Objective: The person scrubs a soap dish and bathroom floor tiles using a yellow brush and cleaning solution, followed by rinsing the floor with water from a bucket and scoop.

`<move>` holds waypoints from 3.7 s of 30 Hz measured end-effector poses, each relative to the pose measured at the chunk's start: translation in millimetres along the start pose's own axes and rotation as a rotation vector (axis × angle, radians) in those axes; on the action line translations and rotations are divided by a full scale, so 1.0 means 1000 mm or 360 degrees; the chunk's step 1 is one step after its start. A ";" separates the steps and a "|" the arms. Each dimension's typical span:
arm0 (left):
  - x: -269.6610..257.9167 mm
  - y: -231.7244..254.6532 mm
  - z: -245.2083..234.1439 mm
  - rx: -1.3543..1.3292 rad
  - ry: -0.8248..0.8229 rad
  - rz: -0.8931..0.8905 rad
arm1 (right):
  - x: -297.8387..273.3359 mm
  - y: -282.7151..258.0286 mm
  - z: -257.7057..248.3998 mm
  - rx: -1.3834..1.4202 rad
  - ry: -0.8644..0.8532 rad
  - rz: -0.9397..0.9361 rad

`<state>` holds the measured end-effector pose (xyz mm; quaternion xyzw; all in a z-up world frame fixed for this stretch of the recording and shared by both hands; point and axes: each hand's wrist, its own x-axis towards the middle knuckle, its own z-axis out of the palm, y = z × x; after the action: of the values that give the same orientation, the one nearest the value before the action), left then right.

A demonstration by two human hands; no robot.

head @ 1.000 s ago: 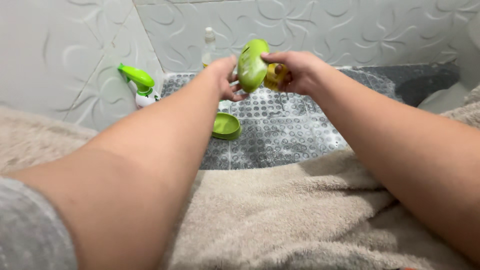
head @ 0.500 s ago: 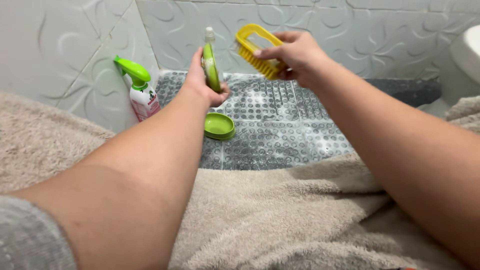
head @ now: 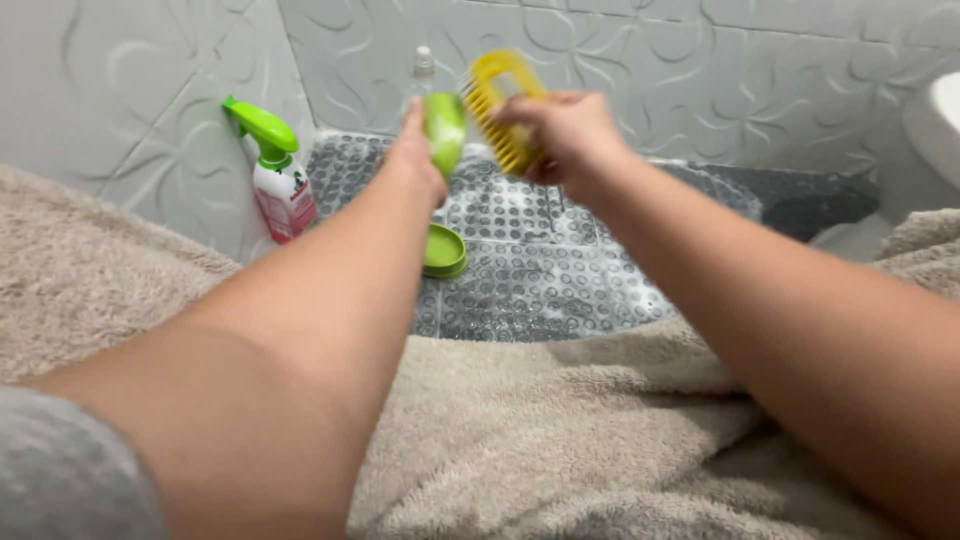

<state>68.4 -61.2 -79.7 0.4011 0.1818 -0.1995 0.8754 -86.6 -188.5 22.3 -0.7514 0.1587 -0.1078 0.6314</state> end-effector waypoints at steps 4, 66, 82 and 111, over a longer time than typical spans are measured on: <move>-0.009 -0.010 0.002 0.0110 0.0125 0.0009 | -0.012 0.013 0.017 -0.0045 0.0039 -0.0063; -0.088 0.002 0.002 0.0110 -0.0951 -0.0816 | 0.017 0.008 -0.052 -0.0369 0.0088 -0.0093; -0.082 0.004 0.005 0.0371 -0.1029 -0.0797 | 0.022 0.021 -0.054 -0.0426 -0.0264 -0.0471; -0.085 0.006 0.005 0.0420 -0.1058 -0.0893 | 0.043 0.025 -0.070 -0.0785 -0.0415 -0.0649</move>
<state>-0.5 -44.1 -31.5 0.3586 -0.0345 -0.5684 0.7397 -75.0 -272.6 8.4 -0.9051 -0.0555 -0.0934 0.4111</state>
